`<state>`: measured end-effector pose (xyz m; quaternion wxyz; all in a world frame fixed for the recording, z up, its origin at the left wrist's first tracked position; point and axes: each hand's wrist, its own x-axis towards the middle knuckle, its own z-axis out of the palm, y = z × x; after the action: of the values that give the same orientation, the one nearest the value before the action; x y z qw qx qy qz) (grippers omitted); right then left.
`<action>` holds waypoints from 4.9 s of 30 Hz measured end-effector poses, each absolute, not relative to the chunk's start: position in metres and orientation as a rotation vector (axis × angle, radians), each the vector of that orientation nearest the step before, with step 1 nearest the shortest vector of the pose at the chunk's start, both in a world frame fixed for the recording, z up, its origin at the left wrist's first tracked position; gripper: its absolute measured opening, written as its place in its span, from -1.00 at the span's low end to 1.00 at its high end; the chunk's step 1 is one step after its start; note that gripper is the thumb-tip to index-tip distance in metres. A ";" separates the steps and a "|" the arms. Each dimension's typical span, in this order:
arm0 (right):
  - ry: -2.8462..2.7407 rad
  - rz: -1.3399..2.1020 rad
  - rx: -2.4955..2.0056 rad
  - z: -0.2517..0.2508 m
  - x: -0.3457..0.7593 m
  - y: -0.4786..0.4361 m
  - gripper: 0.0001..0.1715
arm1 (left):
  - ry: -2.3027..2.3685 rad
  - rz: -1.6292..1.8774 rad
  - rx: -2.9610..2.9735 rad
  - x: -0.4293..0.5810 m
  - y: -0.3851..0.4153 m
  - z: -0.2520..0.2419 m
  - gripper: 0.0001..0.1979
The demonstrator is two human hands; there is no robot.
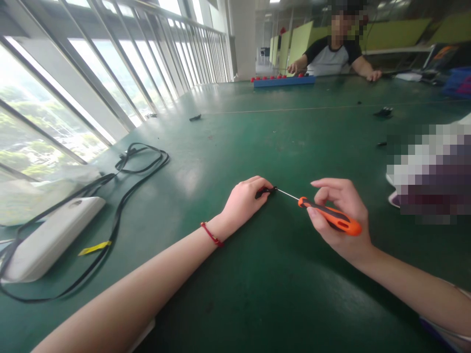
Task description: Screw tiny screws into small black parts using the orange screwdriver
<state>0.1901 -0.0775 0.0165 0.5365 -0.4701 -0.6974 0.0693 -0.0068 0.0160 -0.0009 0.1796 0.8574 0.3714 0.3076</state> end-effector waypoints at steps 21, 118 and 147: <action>-1.612 0.129 -1.243 0.014 0.193 -0.070 -0.75 | 1.038 0.838 2.528 -0.003 0.008 0.003 -0.75; -1.726 0.058 -1.160 0.018 0.189 -0.080 -0.76 | 1.179 0.905 2.523 -0.004 0.008 0.003 -0.87; -1.749 0.128 -1.121 0.019 0.190 -0.081 -0.59 | 1.157 0.898 2.529 -0.004 0.009 0.002 -0.87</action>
<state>0.1900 -0.0810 0.0185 0.5055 -0.4648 -0.7250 0.0529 -0.0040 0.0086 0.0022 0.1093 0.8602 0.3934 0.3053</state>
